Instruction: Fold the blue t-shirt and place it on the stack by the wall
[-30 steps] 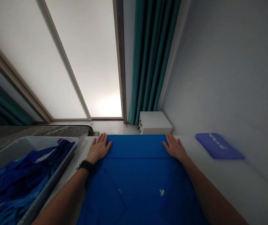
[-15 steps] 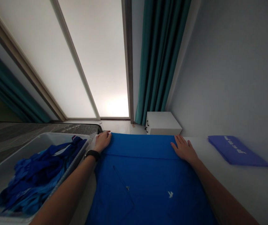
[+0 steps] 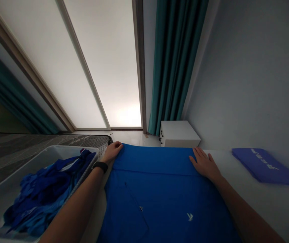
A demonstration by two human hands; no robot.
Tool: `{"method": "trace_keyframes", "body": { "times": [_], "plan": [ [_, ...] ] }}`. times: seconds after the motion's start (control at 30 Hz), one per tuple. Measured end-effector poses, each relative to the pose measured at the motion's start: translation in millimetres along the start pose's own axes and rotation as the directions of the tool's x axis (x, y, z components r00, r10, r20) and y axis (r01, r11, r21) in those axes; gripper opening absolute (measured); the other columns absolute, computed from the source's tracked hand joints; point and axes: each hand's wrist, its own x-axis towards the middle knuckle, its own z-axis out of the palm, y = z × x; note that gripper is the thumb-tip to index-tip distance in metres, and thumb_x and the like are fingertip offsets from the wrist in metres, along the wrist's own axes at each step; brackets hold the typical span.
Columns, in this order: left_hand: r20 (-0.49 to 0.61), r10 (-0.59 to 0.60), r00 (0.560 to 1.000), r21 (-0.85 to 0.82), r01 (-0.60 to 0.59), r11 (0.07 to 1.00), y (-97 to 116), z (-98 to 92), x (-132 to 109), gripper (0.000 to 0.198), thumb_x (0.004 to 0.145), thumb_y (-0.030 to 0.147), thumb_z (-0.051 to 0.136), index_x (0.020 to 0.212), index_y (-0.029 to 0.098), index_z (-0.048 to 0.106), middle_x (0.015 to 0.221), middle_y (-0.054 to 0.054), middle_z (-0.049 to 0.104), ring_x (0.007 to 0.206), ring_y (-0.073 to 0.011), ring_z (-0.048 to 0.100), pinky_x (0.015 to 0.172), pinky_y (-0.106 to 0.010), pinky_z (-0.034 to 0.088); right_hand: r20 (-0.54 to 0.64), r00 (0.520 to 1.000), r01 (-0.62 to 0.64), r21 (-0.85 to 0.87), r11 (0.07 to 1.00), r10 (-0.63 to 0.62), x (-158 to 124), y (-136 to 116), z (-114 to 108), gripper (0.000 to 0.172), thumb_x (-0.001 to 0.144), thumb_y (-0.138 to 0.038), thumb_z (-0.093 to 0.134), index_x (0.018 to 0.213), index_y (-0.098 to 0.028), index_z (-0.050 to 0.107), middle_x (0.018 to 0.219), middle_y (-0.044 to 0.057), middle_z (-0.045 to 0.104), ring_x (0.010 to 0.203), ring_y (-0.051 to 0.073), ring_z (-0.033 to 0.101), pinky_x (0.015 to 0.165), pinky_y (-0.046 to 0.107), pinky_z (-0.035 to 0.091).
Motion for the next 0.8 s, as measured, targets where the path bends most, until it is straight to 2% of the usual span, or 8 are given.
{"method": "trace_keyframes", "body": {
  "times": [0.07,0.2,0.33,0.43,0.67,0.8],
  "plan": [
    [-0.008,0.017,1.0,-0.03,-0.018,0.999,-4,1.5,-1,0.04,0.087,0.048,0.041,0.1,0.02,0.067,0.096,-0.004,0.073,0.091,-0.0215,0.067,0.078,-0.028,0.048,-0.006,1.0,0.001,0.008,1.0,-0.001,1,1,2,0.068,0.096,-0.05,0.018,0.153,-0.013,0.026,0.16,0.009,0.023,0.148,0.023,0.016,0.118,0.052,0.014],
    [-0.016,0.035,0.999,-0.06,-0.036,0.998,-6,4.0,-1,0.042,0.085,0.052,0.046,0.102,0.022,0.069,0.099,-0.005,0.074,0.095,-0.0252,0.066,0.08,-0.031,0.048,-0.014,1.0,0.01,0.014,1.0,-0.01,1,1,1,0.067,0.096,-0.049,0.019,0.152,-0.013,0.028,0.16,0.009,0.024,0.148,0.024,0.017,0.118,0.053,0.015],
    [0.001,0.042,0.999,-0.045,-0.042,0.998,-2,3.9,0,0.046,0.084,0.057,0.046,0.104,0.023,0.07,0.105,-0.006,0.073,0.099,-0.0279,0.065,0.083,-0.033,0.046,-0.009,1.0,0.011,0.034,0.999,-0.01,-1,-1,-2,0.065,0.096,-0.047,0.021,0.152,-0.014,0.029,0.16,0.009,0.025,0.148,0.024,0.016,0.118,0.053,0.013],
    [0.01,0.047,0.999,-0.027,-0.047,0.999,0,2.3,1,0.048,0.084,0.056,0.043,0.103,0.022,0.07,0.102,-0.007,0.073,0.096,-0.0283,0.066,0.08,-0.033,0.046,-0.012,1.0,0.013,0.065,0.998,-0.012,1,0,-3,0.062,0.097,-0.046,0.022,0.151,-0.016,0.031,0.159,0.008,0.027,0.147,0.023,0.018,0.118,0.052,0.013],
    [0.031,0.026,0.999,-0.034,-0.025,0.999,1,-2.2,2,0.05,0.08,0.06,0.042,0.099,0.022,0.069,0.097,-0.006,0.073,0.092,-0.0285,0.066,0.072,-0.032,0.047,-0.065,0.994,-0.069,0.222,0.973,0.086,17,27,-7,0.054,0.097,-0.036,0.028,0.145,-0.016,0.04,0.152,0.011,0.04,0.141,0.023,0.033,0.116,0.043,0.021],
    [0.027,0.015,1.0,-0.038,-0.014,0.999,3,-3.0,2,0.05,0.078,0.061,0.043,0.096,0.022,0.069,0.094,-0.006,0.073,0.09,-0.0286,0.066,0.072,-0.032,0.047,-0.04,0.991,-0.111,0.249,0.962,0.125,34,39,-11,0.047,0.097,-0.034,0.029,0.133,-0.019,0.054,0.142,0.01,0.053,0.134,0.023,0.043,0.114,0.042,0.025]
  ]
}}
